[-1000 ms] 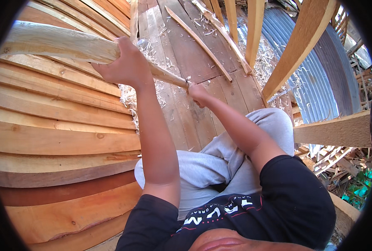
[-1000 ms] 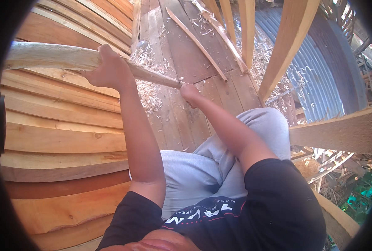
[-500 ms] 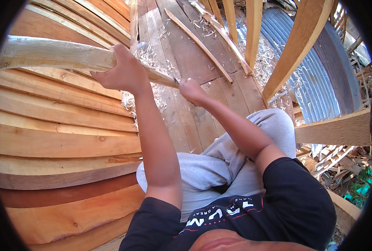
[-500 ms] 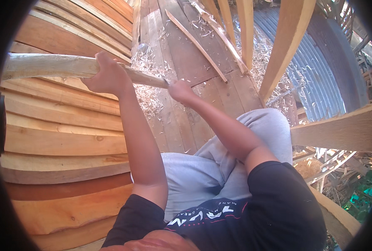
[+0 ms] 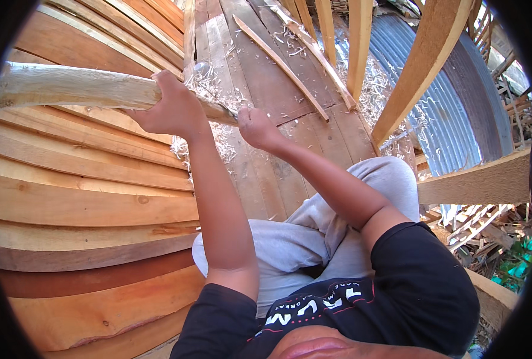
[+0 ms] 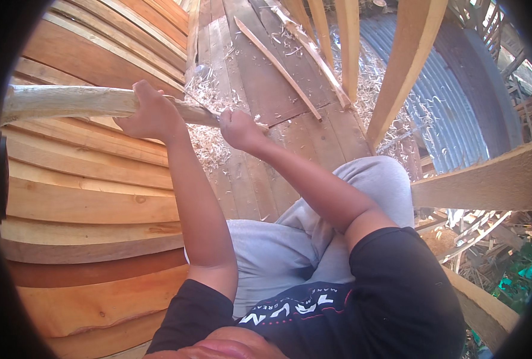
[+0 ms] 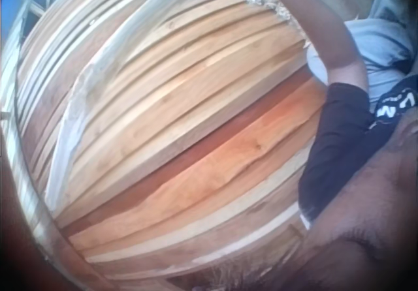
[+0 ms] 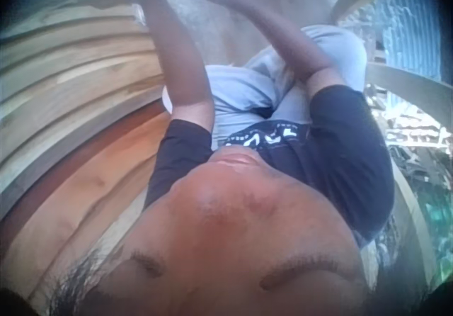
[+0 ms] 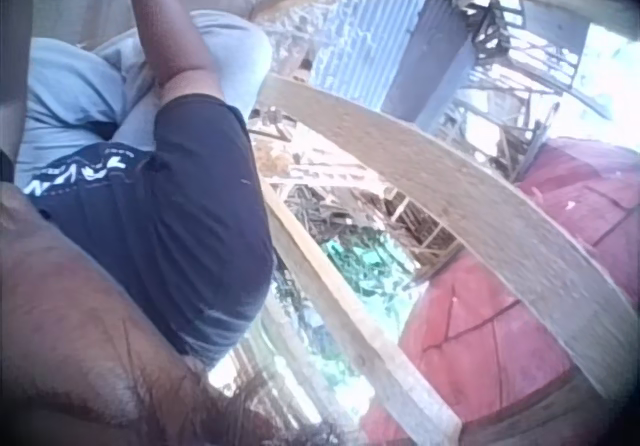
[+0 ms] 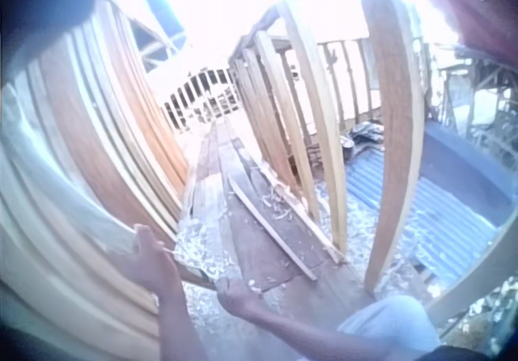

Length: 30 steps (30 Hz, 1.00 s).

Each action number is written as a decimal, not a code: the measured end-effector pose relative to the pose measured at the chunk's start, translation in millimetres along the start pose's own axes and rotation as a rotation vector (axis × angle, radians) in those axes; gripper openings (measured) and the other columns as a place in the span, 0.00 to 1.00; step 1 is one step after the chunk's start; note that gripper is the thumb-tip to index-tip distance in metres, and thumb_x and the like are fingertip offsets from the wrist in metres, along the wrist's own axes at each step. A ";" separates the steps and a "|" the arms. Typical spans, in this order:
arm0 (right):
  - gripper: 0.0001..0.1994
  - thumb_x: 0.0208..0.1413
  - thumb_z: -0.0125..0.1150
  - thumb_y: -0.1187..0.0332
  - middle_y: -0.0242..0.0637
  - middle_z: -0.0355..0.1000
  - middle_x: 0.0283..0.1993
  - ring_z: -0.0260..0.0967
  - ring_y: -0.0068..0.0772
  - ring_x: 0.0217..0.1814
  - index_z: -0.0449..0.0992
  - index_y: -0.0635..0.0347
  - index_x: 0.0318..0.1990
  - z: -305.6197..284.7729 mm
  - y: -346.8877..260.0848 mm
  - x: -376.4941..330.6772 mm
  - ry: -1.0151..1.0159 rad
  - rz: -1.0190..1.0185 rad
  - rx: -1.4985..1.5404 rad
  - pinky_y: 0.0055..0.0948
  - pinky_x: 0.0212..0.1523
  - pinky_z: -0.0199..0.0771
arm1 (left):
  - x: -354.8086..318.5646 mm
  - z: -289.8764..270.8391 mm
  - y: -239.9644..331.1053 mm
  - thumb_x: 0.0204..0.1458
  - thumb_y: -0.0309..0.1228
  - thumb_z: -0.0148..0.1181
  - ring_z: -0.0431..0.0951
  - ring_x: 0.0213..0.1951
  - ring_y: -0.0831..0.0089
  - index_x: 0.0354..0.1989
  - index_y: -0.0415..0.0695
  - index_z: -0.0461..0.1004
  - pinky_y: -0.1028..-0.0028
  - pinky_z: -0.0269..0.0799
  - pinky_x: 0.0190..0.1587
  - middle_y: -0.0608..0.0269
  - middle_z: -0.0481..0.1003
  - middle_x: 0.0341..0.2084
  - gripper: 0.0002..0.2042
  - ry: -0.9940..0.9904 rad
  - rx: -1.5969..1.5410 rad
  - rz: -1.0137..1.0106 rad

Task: The person sits on a wooden floor and uses a knife to carve a long piece of wood, shaving off thin strips. The person rotates the wood and continues carving along its length.

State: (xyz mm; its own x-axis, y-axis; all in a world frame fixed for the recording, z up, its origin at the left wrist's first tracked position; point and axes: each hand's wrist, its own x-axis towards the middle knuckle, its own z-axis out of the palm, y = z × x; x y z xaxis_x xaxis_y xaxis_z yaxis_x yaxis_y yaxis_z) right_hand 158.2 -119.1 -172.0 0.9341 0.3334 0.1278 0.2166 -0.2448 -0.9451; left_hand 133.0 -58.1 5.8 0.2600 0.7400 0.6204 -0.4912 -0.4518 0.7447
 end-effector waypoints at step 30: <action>0.25 0.62 0.33 0.60 0.65 0.72 0.43 0.70 0.63 0.47 0.73 0.75 0.41 3.4 55.4 0.6 -0.079 0.301 -0.082 0.49 0.51 0.69 | 8.5 -5.3 -1.4 0.47 0.21 0.55 0.70 0.34 0.72 0.64 0.27 0.49 0.75 0.70 0.37 0.50 0.68 0.42 0.34 -0.032 0.006 0.015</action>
State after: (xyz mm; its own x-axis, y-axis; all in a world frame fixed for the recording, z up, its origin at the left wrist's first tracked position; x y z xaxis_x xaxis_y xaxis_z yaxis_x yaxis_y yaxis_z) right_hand 169.7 -129.4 -225.3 0.9355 0.3035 -0.1811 -0.0413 -0.4149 -0.9089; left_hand 131.5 -48.6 8.8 0.2791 0.7171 0.6387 -0.4905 -0.4654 0.7368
